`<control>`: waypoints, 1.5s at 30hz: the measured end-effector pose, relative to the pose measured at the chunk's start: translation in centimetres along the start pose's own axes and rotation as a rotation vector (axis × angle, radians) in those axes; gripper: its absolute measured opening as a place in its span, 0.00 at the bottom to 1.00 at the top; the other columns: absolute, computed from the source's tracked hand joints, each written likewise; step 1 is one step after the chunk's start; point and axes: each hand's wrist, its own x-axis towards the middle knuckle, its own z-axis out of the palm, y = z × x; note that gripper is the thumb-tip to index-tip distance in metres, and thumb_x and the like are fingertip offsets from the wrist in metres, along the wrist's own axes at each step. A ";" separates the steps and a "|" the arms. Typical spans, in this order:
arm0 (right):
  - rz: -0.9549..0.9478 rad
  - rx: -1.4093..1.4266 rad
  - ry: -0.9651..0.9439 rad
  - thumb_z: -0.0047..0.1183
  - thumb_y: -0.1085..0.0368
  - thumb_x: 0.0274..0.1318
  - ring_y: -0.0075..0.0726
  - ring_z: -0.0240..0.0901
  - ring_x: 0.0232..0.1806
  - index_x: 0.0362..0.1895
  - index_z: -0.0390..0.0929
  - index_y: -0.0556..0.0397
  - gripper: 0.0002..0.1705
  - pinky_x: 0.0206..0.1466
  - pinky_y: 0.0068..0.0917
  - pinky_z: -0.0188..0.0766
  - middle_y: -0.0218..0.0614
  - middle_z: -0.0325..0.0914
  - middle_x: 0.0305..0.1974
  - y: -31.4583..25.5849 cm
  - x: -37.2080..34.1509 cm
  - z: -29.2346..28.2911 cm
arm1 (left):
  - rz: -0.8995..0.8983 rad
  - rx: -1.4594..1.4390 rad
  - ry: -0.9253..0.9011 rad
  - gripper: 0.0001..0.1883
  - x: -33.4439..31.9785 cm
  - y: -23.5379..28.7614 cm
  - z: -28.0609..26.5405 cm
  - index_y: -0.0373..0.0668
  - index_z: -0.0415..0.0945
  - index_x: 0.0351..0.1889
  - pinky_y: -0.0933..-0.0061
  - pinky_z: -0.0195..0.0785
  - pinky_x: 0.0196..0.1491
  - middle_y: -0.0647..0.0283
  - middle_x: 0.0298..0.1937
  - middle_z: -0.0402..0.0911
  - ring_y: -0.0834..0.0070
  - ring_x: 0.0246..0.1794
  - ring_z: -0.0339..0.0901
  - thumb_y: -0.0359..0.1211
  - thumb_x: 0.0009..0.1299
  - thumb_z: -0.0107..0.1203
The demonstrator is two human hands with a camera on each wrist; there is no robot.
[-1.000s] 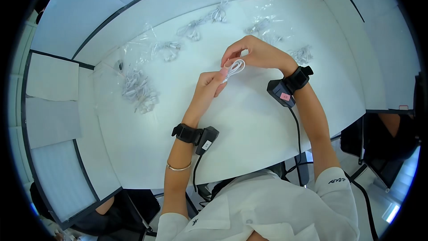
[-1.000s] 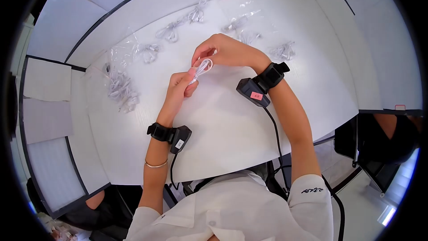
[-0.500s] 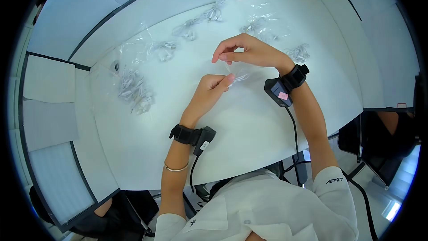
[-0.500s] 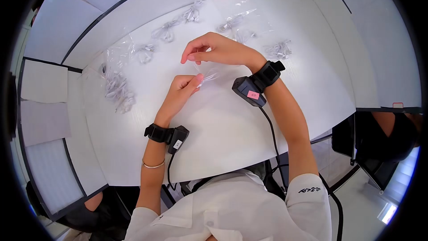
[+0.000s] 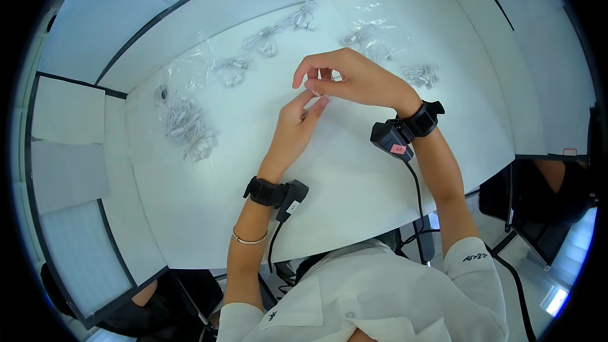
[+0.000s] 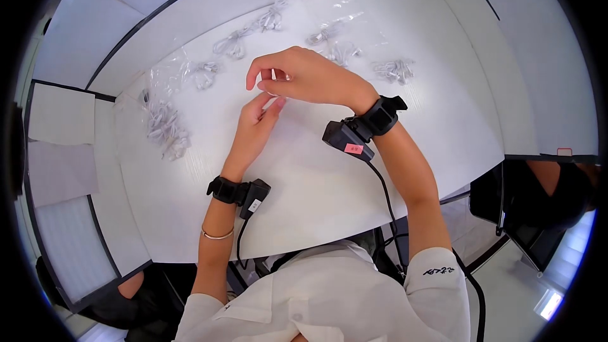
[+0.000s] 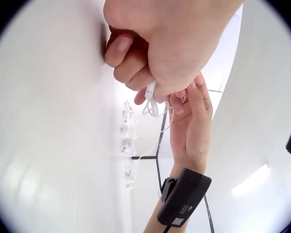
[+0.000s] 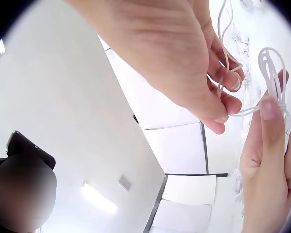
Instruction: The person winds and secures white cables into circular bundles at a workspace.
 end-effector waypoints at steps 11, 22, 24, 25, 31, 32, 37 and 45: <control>0.055 -0.174 0.037 0.49 0.62 0.55 0.27 0.63 0.19 0.41 0.75 0.45 0.09 0.24 0.25 0.59 0.30 0.74 0.25 -0.5 -0.2 0.4 | 0.080 0.249 0.429 0.13 0.3 -0.6 -1.0 0.35 0.73 0.36 0.81 0.48 0.20 0.67 0.21 0.75 0.88 0.16 0.53 0.38 0.71 0.48; 0.127 -0.247 0.143 0.49 0.60 0.56 0.31 0.65 0.20 0.33 0.75 0.55 0.11 0.26 0.26 0.61 0.34 0.72 0.20 0.7 -0.1 0.5 | 0.085 0.052 0.296 0.14 0.4 -0.9 -0.9 0.34 0.74 0.35 0.81 0.49 0.20 0.65 0.24 0.78 0.88 0.16 0.55 0.38 0.71 0.48; 0.090 -0.214 0.182 0.49 0.62 0.56 0.32 0.66 0.22 0.32 0.74 0.56 0.10 0.28 0.26 0.63 0.35 0.72 0.22 0.9 0.1 0.6 | 0.085 0.009 0.214 0.14 0.4 -0.8 -0.9 0.34 0.74 0.36 0.82 0.50 0.21 0.65 0.25 0.77 0.88 0.18 0.56 0.38 0.71 0.48; 0.055 -0.200 0.207 0.49 0.63 0.55 0.32 0.67 0.23 0.32 0.73 0.57 0.09 0.29 0.26 0.64 0.35 0.73 0.23 1.4 0.1 0.8 | 0.076 0.005 0.161 0.15 0.3 -0.9 -0.9 0.33 0.74 0.36 0.82 0.50 0.21 0.65 0.25 0.77 0.88 0.18 0.56 0.38 0.71 0.48; 0.031 -0.133 0.187 0.48 0.65 0.57 0.31 0.68 0.28 0.32 0.71 0.58 0.08 0.34 0.26 0.66 0.37 0.72 0.28 2.1 0.1 1.0 | -0.005 -0.165 -0.004 0.19 -0.2 0.1 -1.3 0.39 0.72 0.28 0.82 0.37 0.20 0.77 0.16 0.53 0.89 0.17 0.45 0.43 0.73 0.41; 0.049 -0.122 0.180 0.48 0.65 0.57 0.31 0.68 0.28 0.32 0.71 0.58 0.08 0.34 0.26 0.65 0.36 0.72 0.27 2.0 0.1 1.0 | -0.010 -0.205 -0.019 0.19 -0.2 0.3 -1.2 0.39 0.71 0.28 0.82 0.37 0.20 0.77 0.16 0.53 0.89 0.17 0.44 0.43 0.74 0.40; 0.014 -0.096 0.209 0.48 0.65 0.57 0.28 0.64 0.25 0.32 0.70 0.58 0.08 0.31 0.25 0.62 0.34 0.70 0.25 1.6 0.3 1.0 | -0.041 -0.311 -0.077 0.20 -0.5 0.7 -1.4 0.39 0.71 0.31 0.81 0.34 0.19 0.78 0.15 0.51 0.89 0.14 0.42 0.44 0.74 0.37; -0.013 -0.051 0.192 0.49 0.66 0.57 0.30 0.64 0.26 0.32 0.70 0.57 0.07 0.31 0.25 0.63 0.34 0.70 0.24 1.2 0.4 1.1 | -0.069 -0.277 -0.100 0.16 -0.3 1.0 -1.4 0.38 0.72 0.35 0.84 0.37 0.20 0.78 0.17 0.54 0.90 0.16 0.45 0.41 0.73 0.42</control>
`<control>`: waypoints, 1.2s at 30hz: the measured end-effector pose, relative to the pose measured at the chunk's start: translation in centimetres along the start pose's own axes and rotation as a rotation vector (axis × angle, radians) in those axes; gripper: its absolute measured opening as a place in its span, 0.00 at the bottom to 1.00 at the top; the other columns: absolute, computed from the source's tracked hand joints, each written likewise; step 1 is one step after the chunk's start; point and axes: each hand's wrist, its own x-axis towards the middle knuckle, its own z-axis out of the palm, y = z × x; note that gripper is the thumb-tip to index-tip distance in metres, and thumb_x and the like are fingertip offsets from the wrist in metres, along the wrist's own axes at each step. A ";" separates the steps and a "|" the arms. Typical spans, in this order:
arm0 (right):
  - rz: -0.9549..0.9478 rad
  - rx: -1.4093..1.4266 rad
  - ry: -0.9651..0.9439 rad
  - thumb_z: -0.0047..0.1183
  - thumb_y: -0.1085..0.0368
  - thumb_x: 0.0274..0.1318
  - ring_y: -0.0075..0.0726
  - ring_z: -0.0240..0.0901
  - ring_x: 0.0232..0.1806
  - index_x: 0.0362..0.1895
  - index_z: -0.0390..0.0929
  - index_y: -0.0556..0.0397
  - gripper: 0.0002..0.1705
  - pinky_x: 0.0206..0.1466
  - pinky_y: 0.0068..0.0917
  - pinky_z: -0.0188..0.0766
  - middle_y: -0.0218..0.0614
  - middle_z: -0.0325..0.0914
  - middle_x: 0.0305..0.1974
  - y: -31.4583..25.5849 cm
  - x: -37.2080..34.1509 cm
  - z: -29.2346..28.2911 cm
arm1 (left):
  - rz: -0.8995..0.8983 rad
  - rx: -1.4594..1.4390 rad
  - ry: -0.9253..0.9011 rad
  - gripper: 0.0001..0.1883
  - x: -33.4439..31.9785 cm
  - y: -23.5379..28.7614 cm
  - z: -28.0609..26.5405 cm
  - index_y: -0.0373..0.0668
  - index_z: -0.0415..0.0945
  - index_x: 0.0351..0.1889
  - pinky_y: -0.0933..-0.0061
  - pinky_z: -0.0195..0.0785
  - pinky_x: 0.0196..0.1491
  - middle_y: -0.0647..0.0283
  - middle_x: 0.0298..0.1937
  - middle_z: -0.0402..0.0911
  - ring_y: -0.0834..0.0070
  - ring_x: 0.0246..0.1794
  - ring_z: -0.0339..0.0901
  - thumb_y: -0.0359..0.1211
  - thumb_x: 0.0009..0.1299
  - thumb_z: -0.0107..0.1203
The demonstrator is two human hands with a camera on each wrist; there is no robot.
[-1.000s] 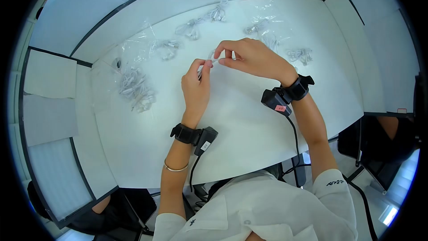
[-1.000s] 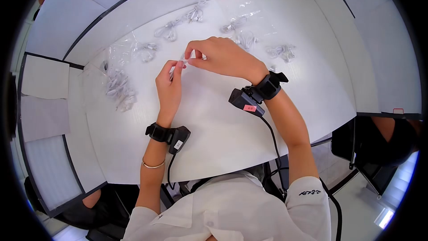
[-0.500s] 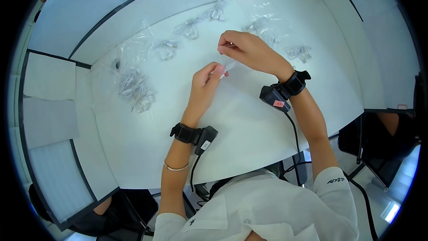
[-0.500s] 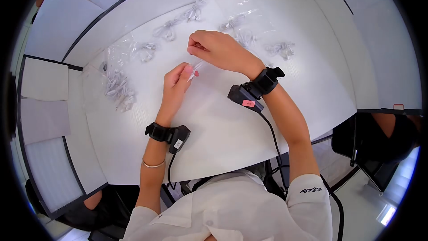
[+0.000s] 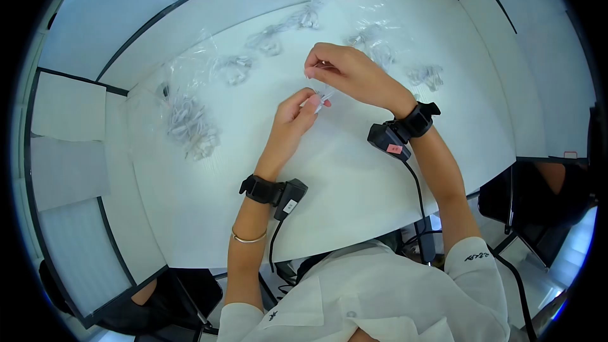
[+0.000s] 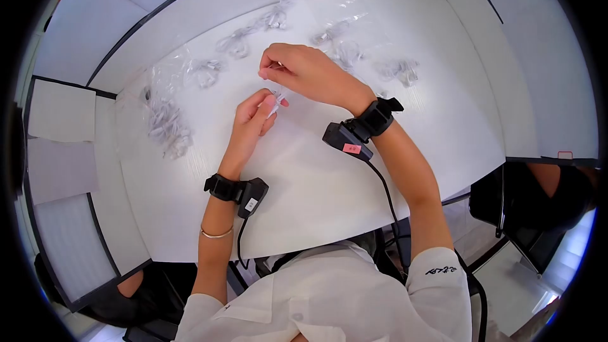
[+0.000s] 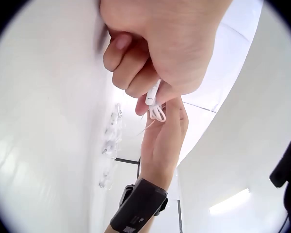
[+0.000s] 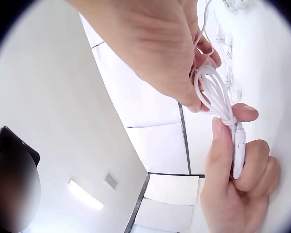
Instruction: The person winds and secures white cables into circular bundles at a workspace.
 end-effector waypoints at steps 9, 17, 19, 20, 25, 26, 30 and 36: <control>0.045 -0.113 -0.115 0.49 0.63 0.55 0.30 0.65 0.26 0.28 0.72 0.52 0.07 0.35 0.25 0.62 0.30 0.72 0.21 -1.2 -0.3 0.1 | 0.040 0.154 0.074 0.10 0.3 -1.1 0.5 0.38 0.72 0.39 0.84 0.44 0.21 0.76 0.21 0.62 0.90 0.18 0.51 0.35 0.72 0.44; 0.130 -0.039 -0.133 0.50 0.65 0.54 0.34 0.68 0.28 0.29 0.73 0.54 0.06 0.34 0.26 0.64 0.32 0.74 0.24 -1.1 -0.1 0.2 | 0.068 0.190 0.048 0.09 0.5 -1.3 0.4 0.38 0.72 0.43 0.85 0.44 0.22 0.76 0.21 0.62 0.90 0.18 0.51 0.31 0.71 0.44; -0.002 -0.124 -0.062 0.50 0.66 0.55 0.35 0.68 0.27 0.30 0.73 0.54 0.06 0.32 0.27 0.65 0.34 0.74 0.24 -0.7 -0.2 0.3 | 0.064 0.191 0.064 0.10 0.4 -1.2 0.4 0.38 0.71 0.45 0.84 0.44 0.22 0.76 0.21 0.60 0.90 0.18 0.50 0.32 0.71 0.44; -0.070 -0.166 -0.029 0.50 0.66 0.55 0.35 0.68 0.26 0.30 0.73 0.54 0.06 0.32 0.27 0.65 0.35 0.74 0.24 -0.6 -0.2 0.4 | 0.063 0.190 0.074 0.10 0.4 -1.2 0.4 0.38 0.71 0.46 0.84 0.44 0.22 0.77 0.20 0.59 0.90 0.18 0.50 0.32 0.71 0.44; -0.028 -0.131 -0.016 0.51 0.65 0.55 0.34 0.67 0.28 0.30 0.73 0.55 0.07 0.32 0.28 0.65 0.34 0.74 0.25 -1.0 -0.2 0.0 | 0.083 0.226 0.111 0.09 0.4 -1.2 0.4 0.38 0.69 0.44 0.84 0.43 0.21 0.77 0.19 0.58 0.91 0.18 0.50 0.33 0.71 0.45; -0.039 -0.130 -0.009 0.51 0.65 0.55 0.34 0.67 0.28 0.30 0.73 0.54 0.06 0.33 0.27 0.65 0.33 0.73 0.25 -0.9 -0.1 -0.2 | 0.079 0.230 0.120 0.09 0.4 -1.4 0.3 0.38 0.69 0.43 0.84 0.43 0.21 0.77 0.19 0.58 0.91 0.18 0.50 0.33 0.71 0.46; -0.033 -0.135 0.009 0.51 0.64 0.55 0.33 0.67 0.29 0.31 0.73 0.53 0.06 0.36 0.27 0.64 0.32 0.73 0.25 -1.0 -0.2 -0.7 | 0.125 0.223 0.194 0.08 0.6 -1.8 0.1 0.39 0.68 0.38 0.84 0.40 0.19 0.78 0.17 0.56 0.92 0.16 0.48 0.34 0.72 0.46; 0.002 -0.156 -0.032 0.51 0.63 0.55 0.31 0.66 0.27 0.30 0.73 0.52 0.07 0.38 0.26 0.63 0.31 0.73 0.25 -1.1 -0.3 -1.4 | 0.100 0.105 0.260 0.10 0.5 -1.3 -0.3 0.39 0.69 0.37 0.82 0.39 0.19 0.78 0.15 0.54 0.91 0.16 0.47 0.37 0.72 0.46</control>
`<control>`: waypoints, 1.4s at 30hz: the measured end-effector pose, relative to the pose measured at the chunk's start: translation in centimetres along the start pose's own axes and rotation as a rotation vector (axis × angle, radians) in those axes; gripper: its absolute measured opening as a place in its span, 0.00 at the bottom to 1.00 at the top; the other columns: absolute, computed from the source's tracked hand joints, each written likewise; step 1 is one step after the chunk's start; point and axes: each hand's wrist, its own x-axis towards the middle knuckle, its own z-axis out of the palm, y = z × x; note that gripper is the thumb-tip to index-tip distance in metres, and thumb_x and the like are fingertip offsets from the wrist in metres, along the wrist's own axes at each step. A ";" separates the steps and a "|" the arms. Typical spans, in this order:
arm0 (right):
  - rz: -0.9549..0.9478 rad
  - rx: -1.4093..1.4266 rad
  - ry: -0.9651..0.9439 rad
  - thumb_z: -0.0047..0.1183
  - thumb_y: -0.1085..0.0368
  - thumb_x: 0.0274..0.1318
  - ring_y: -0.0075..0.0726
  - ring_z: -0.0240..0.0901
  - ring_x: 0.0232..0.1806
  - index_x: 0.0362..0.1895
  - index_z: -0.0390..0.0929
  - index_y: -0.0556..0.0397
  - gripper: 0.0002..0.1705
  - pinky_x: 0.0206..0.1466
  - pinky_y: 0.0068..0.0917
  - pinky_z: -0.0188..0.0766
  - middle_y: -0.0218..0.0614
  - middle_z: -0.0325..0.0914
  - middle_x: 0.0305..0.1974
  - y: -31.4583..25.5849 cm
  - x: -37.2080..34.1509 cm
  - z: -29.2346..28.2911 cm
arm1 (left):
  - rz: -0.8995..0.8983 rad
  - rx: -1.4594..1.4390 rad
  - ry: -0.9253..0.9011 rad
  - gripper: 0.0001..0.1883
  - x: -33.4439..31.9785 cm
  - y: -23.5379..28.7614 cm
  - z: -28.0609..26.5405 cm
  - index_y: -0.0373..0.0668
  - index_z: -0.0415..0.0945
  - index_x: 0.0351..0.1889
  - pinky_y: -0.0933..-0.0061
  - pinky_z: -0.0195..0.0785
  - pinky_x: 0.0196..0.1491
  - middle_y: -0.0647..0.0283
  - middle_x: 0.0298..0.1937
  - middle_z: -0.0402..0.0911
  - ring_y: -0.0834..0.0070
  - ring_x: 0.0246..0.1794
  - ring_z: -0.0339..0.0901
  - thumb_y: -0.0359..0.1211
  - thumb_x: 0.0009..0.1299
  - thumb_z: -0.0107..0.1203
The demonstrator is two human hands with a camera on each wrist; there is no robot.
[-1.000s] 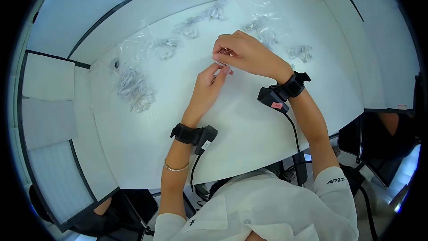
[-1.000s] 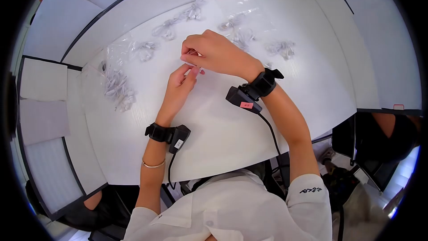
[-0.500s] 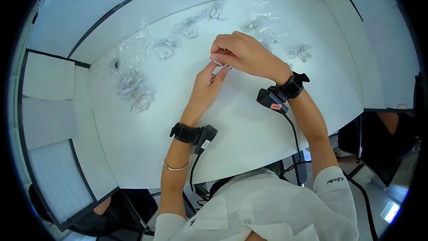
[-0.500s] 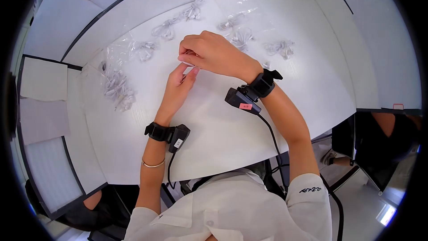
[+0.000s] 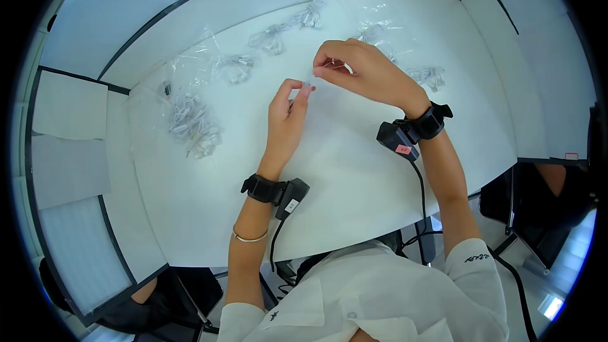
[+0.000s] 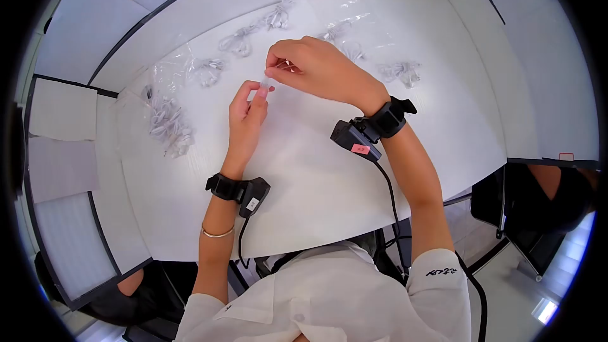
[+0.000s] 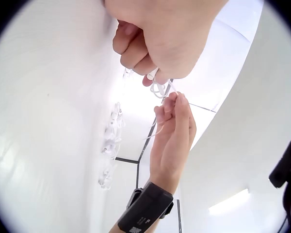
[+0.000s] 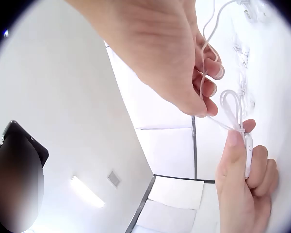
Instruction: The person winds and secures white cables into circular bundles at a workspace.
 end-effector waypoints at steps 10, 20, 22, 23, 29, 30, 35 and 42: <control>-0.009 0.003 -0.064 0.51 0.63 0.53 0.29 0.65 0.24 0.31 0.73 0.51 0.05 0.33 0.26 0.63 0.30 0.72 0.23 -0.1 -0.3 0.5 | -0.033 -0.181 0.072 0.16 0.1 0.5 -0.1 0.41 0.70 0.37 0.83 0.32 0.17 0.80 0.13 0.48 0.91 0.12 0.41 0.45 0.73 0.42; -0.017 0.000 -0.133 0.51 0.66 0.50 0.29 0.66 0.23 0.29 0.72 0.51 0.04 0.29 0.25 0.64 0.29 0.73 0.23 -0.3 -0.2 1.0 | -0.081 -0.279 0.096 0.15 0.3 0.3 -0.2 0.42 0.70 0.37 0.82 0.31 0.17 0.80 0.13 0.47 0.90 0.12 0.40 0.44 0.73 0.41; -0.043 0.001 -0.124 0.50 0.66 0.50 0.30 0.65 0.22 0.29 0.71 0.51 0.04 0.29 0.25 0.63 0.30 0.72 0.22 -0.2 -0.2 1.2 | -0.089 -0.293 0.093 0.15 0.2 0.2 -0.2 0.42 0.70 0.37 0.82 0.31 0.17 0.79 0.13 0.47 0.90 0.13 0.40 0.44 0.73 0.42; -0.053 0.004 -0.117 0.50 0.66 0.50 0.30 0.65 0.22 0.28 0.71 0.51 0.04 0.28 0.26 0.62 0.30 0.72 0.21 -0.1 -0.3 1.3 | -0.094 -0.296 0.085 0.15 0.2 0.1 -0.3 0.42 0.70 0.37 0.82 0.31 0.17 0.79 0.14 0.47 0.90 0.13 0.40 0.44 0.73 0.42; -0.003 0.000 -0.157 0.47 0.67 0.50 0.33 0.63 0.21 0.26 0.66 0.52 0.05 0.26 0.29 0.58 0.33 0.68 0.20 0.1 -0.3 1.5 | -0.129 -0.346 0.085 0.14 0.2 0.2 -0.5 0.41 0.70 0.37 0.81 0.31 0.17 0.79 0.13 0.48 0.90 0.12 0.41 0.42 0.73 0.42; -0.019 -0.008 -0.155 0.48 0.66 0.51 0.34 0.65 0.22 0.27 0.68 0.52 0.05 0.27 0.29 0.59 0.33 0.69 0.20 0.3 -0.3 1.5 | -0.125 -0.358 0.083 0.14 0.3 0.1 -0.5 0.41 0.71 0.37 0.81 0.31 0.17 0.79 0.13 0.48 0.90 0.12 0.41 0.42 0.73 0.42; 0.017 -0.018 -0.169 0.49 0.62 0.54 0.35 0.68 0.23 0.30 0.71 0.53 0.08 0.28 0.30 0.62 0.35 0.72 0.22 1.4 -0.3 1.8 | -0.135 -0.347 0.081 0.15 0.2 0.4 -0.6 0.40 0.71 0.36 0.81 0.31 0.17 0.79 0.13 0.48 0.90 0.12 0.41 0.43 0.73 0.42; 0.078 -0.107 -0.178 0.45 0.58 0.59 0.42 0.69 0.24 0.32 0.71 0.54 0.12 0.29 0.35 0.62 0.40 0.72 0.22 1.0 -0.3 2.6 | -0.088 -0.325 0.101 0.15 0.4 -0.2 -0.6 0.41 0.70 0.33 0.83 0.35 0.15 0.78 0.12 0.53 0.90 0.10 0.45 0.42 0.73 0.42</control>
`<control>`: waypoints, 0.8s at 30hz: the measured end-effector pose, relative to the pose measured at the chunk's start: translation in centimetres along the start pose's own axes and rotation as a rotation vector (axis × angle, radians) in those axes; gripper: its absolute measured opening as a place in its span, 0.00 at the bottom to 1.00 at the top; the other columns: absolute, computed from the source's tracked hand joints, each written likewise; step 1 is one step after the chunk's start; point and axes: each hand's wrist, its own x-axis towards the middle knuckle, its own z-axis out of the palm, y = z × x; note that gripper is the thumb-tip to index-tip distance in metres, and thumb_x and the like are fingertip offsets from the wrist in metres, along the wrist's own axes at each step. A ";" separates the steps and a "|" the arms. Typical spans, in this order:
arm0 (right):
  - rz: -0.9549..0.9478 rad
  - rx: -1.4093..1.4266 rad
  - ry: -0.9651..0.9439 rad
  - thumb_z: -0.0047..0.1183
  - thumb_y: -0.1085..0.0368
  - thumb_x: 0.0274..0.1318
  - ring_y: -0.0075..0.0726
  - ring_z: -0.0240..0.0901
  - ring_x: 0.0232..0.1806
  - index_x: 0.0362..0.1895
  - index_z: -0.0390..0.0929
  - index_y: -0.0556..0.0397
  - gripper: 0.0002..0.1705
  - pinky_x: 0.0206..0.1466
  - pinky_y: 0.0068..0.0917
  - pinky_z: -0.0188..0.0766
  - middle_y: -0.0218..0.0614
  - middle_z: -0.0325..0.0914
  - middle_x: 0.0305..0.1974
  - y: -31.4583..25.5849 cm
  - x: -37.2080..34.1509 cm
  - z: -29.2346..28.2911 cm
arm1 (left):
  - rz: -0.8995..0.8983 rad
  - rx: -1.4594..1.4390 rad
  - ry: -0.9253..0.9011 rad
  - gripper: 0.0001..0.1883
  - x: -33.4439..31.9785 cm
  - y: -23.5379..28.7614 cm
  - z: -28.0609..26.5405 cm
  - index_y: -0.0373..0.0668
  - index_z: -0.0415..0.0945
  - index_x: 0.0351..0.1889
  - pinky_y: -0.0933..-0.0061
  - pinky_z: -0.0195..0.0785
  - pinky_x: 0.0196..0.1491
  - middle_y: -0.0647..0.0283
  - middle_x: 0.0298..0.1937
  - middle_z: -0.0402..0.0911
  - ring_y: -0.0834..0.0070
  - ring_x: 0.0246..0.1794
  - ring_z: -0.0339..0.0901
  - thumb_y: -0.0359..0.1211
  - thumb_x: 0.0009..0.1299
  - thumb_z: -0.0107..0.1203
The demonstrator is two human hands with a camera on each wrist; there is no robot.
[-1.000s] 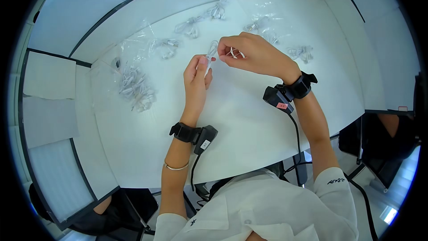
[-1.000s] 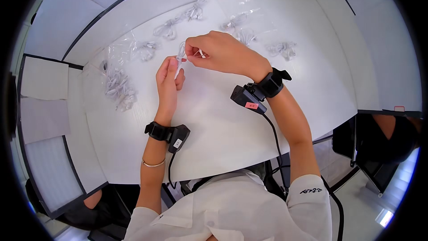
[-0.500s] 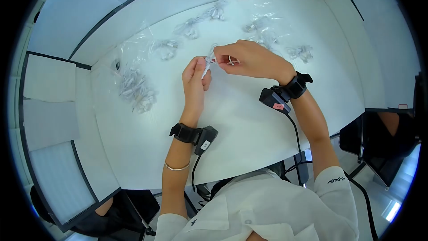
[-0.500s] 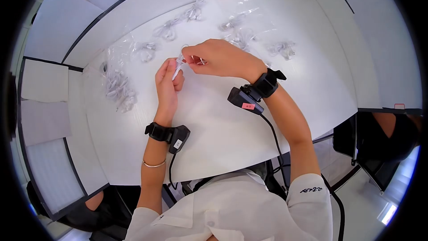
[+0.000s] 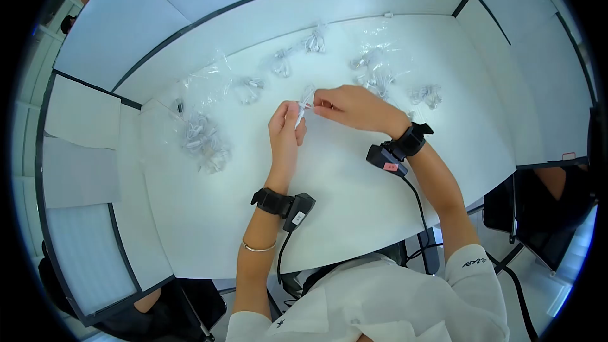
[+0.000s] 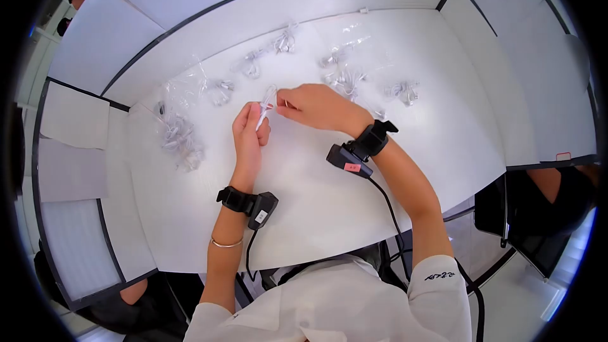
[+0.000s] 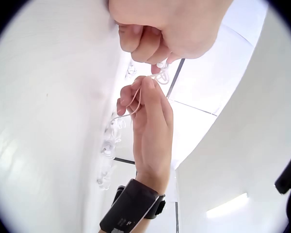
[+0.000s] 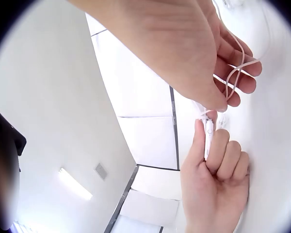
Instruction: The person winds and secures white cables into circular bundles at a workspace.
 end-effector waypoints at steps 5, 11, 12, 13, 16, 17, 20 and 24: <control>-0.051 -0.065 0.064 0.41 0.57 0.60 0.49 0.69 0.25 0.31 0.72 0.55 0.15 0.29 0.41 0.62 0.44 0.71 0.21 0.0 0.0 2.1 | 0.022 -0.009 0.016 0.15 -0.2 0.1 0.2 0.42 0.70 0.31 0.84 0.35 0.15 0.78 0.13 0.54 0.92 0.11 0.46 0.42 0.73 0.42; 0.011 0.086 0.157 0.47 0.57 0.57 0.47 0.73 0.28 0.32 0.72 0.59 0.15 0.32 0.36 0.66 0.44 0.75 0.25 -1.5 -1.8 3.4 | 0.146 0.117 0.051 0.15 -0.3 -0.8 -0.2 0.39 0.72 0.33 0.84 0.37 0.18 0.79 0.15 0.54 0.92 0.15 0.46 0.41 0.73 0.43; -0.010 0.114 0.233 0.46 0.58 0.57 0.45 0.72 0.27 0.32 0.72 0.59 0.15 0.33 0.35 0.66 0.43 0.75 0.26 -1.3 -2.1 4.0 | 0.163 0.141 0.042 0.15 -0.3 -0.9 -0.3 0.39 0.73 0.33 0.84 0.37 0.18 0.79 0.16 0.54 0.92 0.15 0.46 0.40 0.73 0.43; -0.031 0.140 0.307 0.46 0.59 0.58 0.43 0.72 0.27 0.33 0.72 0.59 0.14 0.33 0.34 0.66 0.43 0.76 0.27 -1.1 -2.3 4.2 | 0.180 0.163 0.034 0.15 -0.3 -1.0 -0.3 0.39 0.73 0.33 0.83 0.37 0.18 0.79 0.16 0.53 0.92 0.15 0.46 0.40 0.73 0.43; 0.134 0.278 0.360 0.46 0.60 0.59 0.31 0.71 0.27 0.34 0.72 0.60 0.14 0.34 0.28 0.67 0.40 0.76 0.29 -1.6 -3.2 4.2 | 0.240 0.267 -0.042 0.16 -0.1 -1.4 -0.6 0.38 0.75 0.33 0.82 0.40 0.19 0.77 0.16 0.55 0.90 0.16 0.48 0.40 0.73 0.43; 0.089 0.312 0.418 0.47 0.60 0.59 0.32 0.72 0.27 0.34 0.72 0.59 0.13 0.34 0.28 0.67 0.40 0.76 0.28 -1.2 -3.3 4.5 | 0.267 0.305 -0.067 0.16 -0.2 -1.6 -0.7 0.37 0.76 0.33 0.82 0.41 0.19 0.77 0.16 0.56 0.90 0.16 0.48 0.39 0.72 0.43; 0.022 0.436 0.533 0.49 0.60 0.58 0.32 0.69 0.24 0.33 0.72 0.59 0.13 0.30 0.26 0.65 0.38 0.74 0.23 -0.2 -3.4 5.4 | 0.323 0.402 -0.097 0.16 -0.5 -1.7 -0.6 0.37 0.76 0.33 0.82 0.43 0.20 0.76 0.16 0.58 0.88 0.17 0.50 0.39 0.72 0.44; 0.051 0.282 0.623 0.49 0.61 0.58 0.31 0.61 0.21 0.31 0.72 0.58 0.12 0.27 0.28 0.61 0.36 0.69 0.20 -0.1 -4.1 4.1 | 0.284 0.473 -0.160 0.17 -0.6 -1.2 -0.5 0.37 0.78 0.34 0.81 0.42 0.20 0.77 0.16 0.57 0.88 0.16 0.50 0.40 0.72 0.43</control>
